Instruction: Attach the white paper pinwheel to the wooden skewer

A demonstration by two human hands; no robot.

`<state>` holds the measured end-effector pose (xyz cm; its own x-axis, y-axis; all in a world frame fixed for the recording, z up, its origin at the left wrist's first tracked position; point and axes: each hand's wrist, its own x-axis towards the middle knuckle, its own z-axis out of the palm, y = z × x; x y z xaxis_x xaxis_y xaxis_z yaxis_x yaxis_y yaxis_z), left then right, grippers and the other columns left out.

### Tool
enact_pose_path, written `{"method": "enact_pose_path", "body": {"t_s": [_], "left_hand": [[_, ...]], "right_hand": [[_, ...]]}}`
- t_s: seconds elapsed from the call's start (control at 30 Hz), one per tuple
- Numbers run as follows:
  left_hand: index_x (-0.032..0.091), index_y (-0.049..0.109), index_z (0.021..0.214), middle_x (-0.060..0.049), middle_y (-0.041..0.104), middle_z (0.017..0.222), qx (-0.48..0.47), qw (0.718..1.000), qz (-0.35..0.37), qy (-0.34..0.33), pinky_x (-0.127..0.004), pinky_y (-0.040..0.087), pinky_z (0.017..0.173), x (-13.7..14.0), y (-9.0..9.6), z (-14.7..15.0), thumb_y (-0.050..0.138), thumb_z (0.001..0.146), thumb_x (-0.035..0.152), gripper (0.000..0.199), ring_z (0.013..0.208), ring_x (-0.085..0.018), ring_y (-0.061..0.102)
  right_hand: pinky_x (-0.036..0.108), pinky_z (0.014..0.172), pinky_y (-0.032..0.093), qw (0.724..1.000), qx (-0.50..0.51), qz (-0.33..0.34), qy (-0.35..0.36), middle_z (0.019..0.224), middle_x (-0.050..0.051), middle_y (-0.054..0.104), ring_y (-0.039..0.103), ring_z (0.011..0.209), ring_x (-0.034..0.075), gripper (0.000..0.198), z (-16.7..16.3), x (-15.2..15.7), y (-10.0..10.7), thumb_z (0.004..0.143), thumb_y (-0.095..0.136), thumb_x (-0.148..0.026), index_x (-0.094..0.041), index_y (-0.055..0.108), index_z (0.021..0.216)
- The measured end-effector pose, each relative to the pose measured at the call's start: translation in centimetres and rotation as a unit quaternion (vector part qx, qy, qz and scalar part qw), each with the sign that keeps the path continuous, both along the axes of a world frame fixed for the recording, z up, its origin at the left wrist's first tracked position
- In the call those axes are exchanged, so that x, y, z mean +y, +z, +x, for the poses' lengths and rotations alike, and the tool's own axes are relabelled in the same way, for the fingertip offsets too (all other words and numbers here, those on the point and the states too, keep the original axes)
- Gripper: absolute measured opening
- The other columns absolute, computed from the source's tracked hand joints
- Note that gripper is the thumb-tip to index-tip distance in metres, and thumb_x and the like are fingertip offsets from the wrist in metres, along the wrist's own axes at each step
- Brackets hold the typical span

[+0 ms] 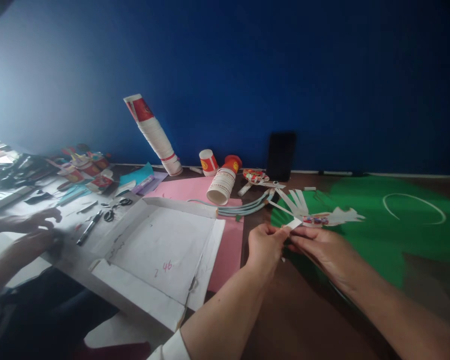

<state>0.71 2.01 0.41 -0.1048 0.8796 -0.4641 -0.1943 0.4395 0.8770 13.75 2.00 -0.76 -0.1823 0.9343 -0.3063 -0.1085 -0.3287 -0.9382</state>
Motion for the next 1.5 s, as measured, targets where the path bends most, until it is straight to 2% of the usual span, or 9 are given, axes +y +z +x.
{"method": "enact_pose_path", "body": {"t_s": [0.13,0.23,0.4,0.7,0.87,1.07,1.27,1.37,1.5], "left_hand": [[0.017,0.05,0.064,0.006,0.045,0.047,0.013,1.0,0.005,0.005,-0.017,0.028,0.038,0.0,-0.1,0.0,0.078,0.069,0.036,0.034,0.038,-0.005,0.038],[0.017,0.05,0.064,0.004,0.047,0.049,0.014,1.0,0.009,0.014,-0.017,0.028,0.039,0.0,-0.3,0.0,0.078,0.068,0.037,0.035,0.04,-0.006,0.04],[0.017,0.049,0.063,0.004,0.048,0.05,-0.015,0.999,0.025,0.015,-0.018,0.031,0.039,0.1,-0.7,0.2,0.079,0.064,0.043,0.04,0.041,-0.006,0.041],[0.016,0.051,0.066,0.006,0.043,0.049,-0.033,0.999,0.041,0.011,-0.017,0.025,0.038,-0.1,-0.6,0.2,0.082,0.054,0.057,0.053,0.041,-0.005,0.035],[0.016,0.053,0.068,0.007,0.041,0.047,-0.038,0.998,0.051,-0.014,-0.018,0.018,0.035,-0.4,-0.4,-0.1,0.075,0.059,0.064,0.054,0.036,-0.004,0.031],[0.016,0.053,0.068,0.008,0.039,0.04,-0.002,0.999,0.044,-0.027,-0.018,0.019,0.034,-0.1,-0.8,-0.1,0.078,0.061,0.055,0.046,0.032,-0.004,0.031],[0.015,0.056,0.072,0.008,0.04,0.044,-0.039,0.998,-0.001,-0.046,-0.018,0.015,0.034,0.0,-1.1,-0.3,0.08,0.058,0.055,0.048,0.031,-0.003,0.027],[0.013,0.06,0.078,0.007,0.042,0.046,-0.053,0.997,-0.009,-0.054,-0.018,0.014,0.035,-0.1,-1.2,-0.3,0.079,0.058,0.055,0.05,0.032,-0.003,0.028],[0.013,0.059,0.07,0.007,0.038,0.044,-0.066,0.996,-0.015,-0.061,-0.018,0.013,0.036,0.0,-1.1,-0.3,0.077,0.062,0.051,0.043,0.032,-0.002,0.025]], "right_hand": [[0.03,0.082,0.054,0.999,-0.037,0.02,0.007,0.095,0.002,0.076,0.069,0.085,0.02,0.025,0.1,0.1,-0.2,0.071,0.076,-0.036,-0.025,0.078,0.094],[0.028,0.07,0.052,0.997,-0.077,0.023,0.011,0.088,0.001,0.076,0.067,0.075,0.017,0.028,0.0,0.0,0.2,0.071,0.075,-0.039,-0.026,0.078,0.095],[0.025,0.052,0.04,0.988,-0.152,0.035,0.006,0.07,-0.002,0.071,0.055,0.056,0.013,0.03,0.0,-0.3,1.3,0.072,0.071,-0.041,-0.024,0.079,0.095],[0.026,0.051,0.035,0.986,-0.155,0.057,0.006,0.066,-0.001,0.069,0.05,0.052,0.012,0.026,0.4,-0.4,1.7,0.075,0.066,-0.04,-0.023,0.078,0.091],[0.025,0.051,0.034,0.994,-0.106,0.04,0.007,0.068,0.0,0.069,0.048,0.052,0.012,0.02,0.5,-0.2,2.0,0.072,0.068,-0.038,-0.024,0.078,0.082],[0.024,0.049,0.031,0.995,-0.088,0.048,0.015,0.061,-0.001,0.064,0.041,0.049,0.01,0.02,0.7,-0.4,2.4,0.072,0.067,-0.035,-0.021,0.078,0.079],[0.025,0.05,0.033,0.994,-0.092,0.058,0.021,0.067,0.001,0.066,0.045,0.054,0.011,0.023,0.7,-0.4,1.6,0.073,0.065,-0.037,-0.019,0.078,0.078],[0.025,0.051,0.034,0.99,-0.12,0.066,0.019,0.063,0.001,0.065,0.046,0.053,0.013,0.021,0.6,-0.4,1.5,0.074,0.063,-0.038,-0.02,0.075,0.072],[0.026,0.05,0.032,0.981,-0.177,0.077,0.017,0.053,-0.002,0.058,0.046,0.05,0.013,0.021,0.4,-0.5,1.6,0.074,0.06,-0.037,-0.023,0.071,0.062]]}}
